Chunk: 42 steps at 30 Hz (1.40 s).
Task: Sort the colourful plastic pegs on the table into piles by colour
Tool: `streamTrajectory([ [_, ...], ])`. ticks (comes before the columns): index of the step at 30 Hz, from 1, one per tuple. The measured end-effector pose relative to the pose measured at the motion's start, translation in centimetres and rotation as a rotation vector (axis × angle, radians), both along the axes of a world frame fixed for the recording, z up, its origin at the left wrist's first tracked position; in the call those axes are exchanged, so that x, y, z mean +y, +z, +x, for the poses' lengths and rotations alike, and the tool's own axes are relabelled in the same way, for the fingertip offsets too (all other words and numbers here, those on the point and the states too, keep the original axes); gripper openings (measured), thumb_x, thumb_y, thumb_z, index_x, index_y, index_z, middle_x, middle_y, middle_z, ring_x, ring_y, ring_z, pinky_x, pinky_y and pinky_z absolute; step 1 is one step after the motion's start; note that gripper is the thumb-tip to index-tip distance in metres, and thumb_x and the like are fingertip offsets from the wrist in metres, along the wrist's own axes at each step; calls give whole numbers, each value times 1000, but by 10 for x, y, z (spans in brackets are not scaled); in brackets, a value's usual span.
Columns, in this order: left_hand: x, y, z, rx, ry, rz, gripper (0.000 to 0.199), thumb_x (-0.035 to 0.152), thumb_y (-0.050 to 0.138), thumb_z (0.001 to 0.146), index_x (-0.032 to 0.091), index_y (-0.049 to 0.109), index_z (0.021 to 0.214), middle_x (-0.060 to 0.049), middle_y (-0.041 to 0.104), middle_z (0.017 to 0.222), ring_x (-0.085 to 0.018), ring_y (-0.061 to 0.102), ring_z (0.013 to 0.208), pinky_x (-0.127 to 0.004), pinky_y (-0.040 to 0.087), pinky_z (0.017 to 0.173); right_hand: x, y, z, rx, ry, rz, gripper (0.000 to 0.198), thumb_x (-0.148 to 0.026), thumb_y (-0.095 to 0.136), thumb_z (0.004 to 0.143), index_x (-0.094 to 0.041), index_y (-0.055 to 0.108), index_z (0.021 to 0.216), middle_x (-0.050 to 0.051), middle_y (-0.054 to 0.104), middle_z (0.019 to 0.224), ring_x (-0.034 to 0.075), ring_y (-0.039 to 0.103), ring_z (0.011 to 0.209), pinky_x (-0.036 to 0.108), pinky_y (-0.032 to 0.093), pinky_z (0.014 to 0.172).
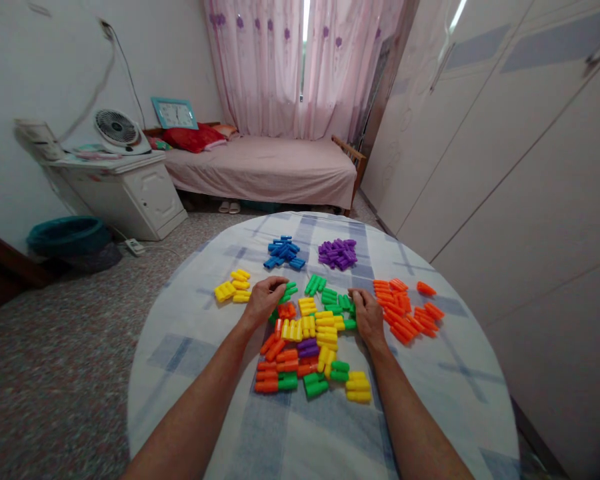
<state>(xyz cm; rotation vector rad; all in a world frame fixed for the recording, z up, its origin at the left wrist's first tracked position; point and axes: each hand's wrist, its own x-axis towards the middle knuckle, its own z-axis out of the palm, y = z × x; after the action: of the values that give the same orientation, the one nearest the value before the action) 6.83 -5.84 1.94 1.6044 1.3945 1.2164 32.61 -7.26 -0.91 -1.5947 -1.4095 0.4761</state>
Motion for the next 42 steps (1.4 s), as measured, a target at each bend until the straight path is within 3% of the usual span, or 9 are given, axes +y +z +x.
streamTrajectory([
  [7,-41,25,-27,210,-134,-87,28,32,50,75,15,68,88,-5,70,83,-17,62,74,-25,48,65,-1,2,-1,-24,2,-1,39,-43,37,81,-18,66,90,8,68,92,20,59,86,31,42,78],
  [13,-75,22,-57,414,-320,-162,26,32,47,79,17,68,84,-3,67,83,-16,61,74,-25,48,66,0,2,0,-43,8,-5,37,-41,38,80,-18,65,91,7,68,92,20,59,86,32,43,78],
  [15,-75,16,-66,477,-187,-27,25,33,47,79,19,67,87,-6,65,99,-19,60,91,-30,48,82,1,1,1,-49,12,3,37,-40,38,80,-18,65,91,8,67,93,21,59,87,32,43,79],
  [19,-54,0,-81,624,343,195,47,39,55,76,19,54,118,-13,44,133,-29,40,124,-45,32,105,1,0,1,-61,16,6,36,-39,39,79,-17,66,91,8,67,93,21,60,86,33,43,78],
  [23,-23,-18,-87,718,376,101,75,47,68,65,17,43,129,-17,34,140,-37,32,128,-51,32,103,0,0,1,-61,11,14,35,-37,40,79,-17,66,91,7,67,92,21,60,86,33,43,79],
  [32,28,-31,-73,717,347,178,65,39,62,71,15,42,128,-14,47,130,-29,43,122,-42,34,103,-1,2,0,-54,19,12,33,-37,40,79,-18,65,90,7,67,93,20,60,88,32,43,80],
  [38,21,-6,-45,733,468,275,59,36,60,74,19,44,128,-14,38,139,-33,31,130,-49,27,105,-1,1,0,-41,18,-11,35,-39,39,80,-19,64,91,6,67,94,21,59,88,34,43,81],
  [40,19,8,-21,698,314,334,44,29,54,78,19,50,121,-12,47,131,-27,43,122,-40,34,102,-1,0,0,-44,14,-16,34,-39,39,80,-19,64,91,6,67,95,21,59,89,34,43,81],
  [42,22,17,8,685,90,285,31,27,52,80,20,58,110,-9,56,119,-22,52,111,-34,39,97,-1,0,0,-44,9,-22,34,-39,39,80,-19,64,92,6,67,95,21,59,89,34,43,81],
])
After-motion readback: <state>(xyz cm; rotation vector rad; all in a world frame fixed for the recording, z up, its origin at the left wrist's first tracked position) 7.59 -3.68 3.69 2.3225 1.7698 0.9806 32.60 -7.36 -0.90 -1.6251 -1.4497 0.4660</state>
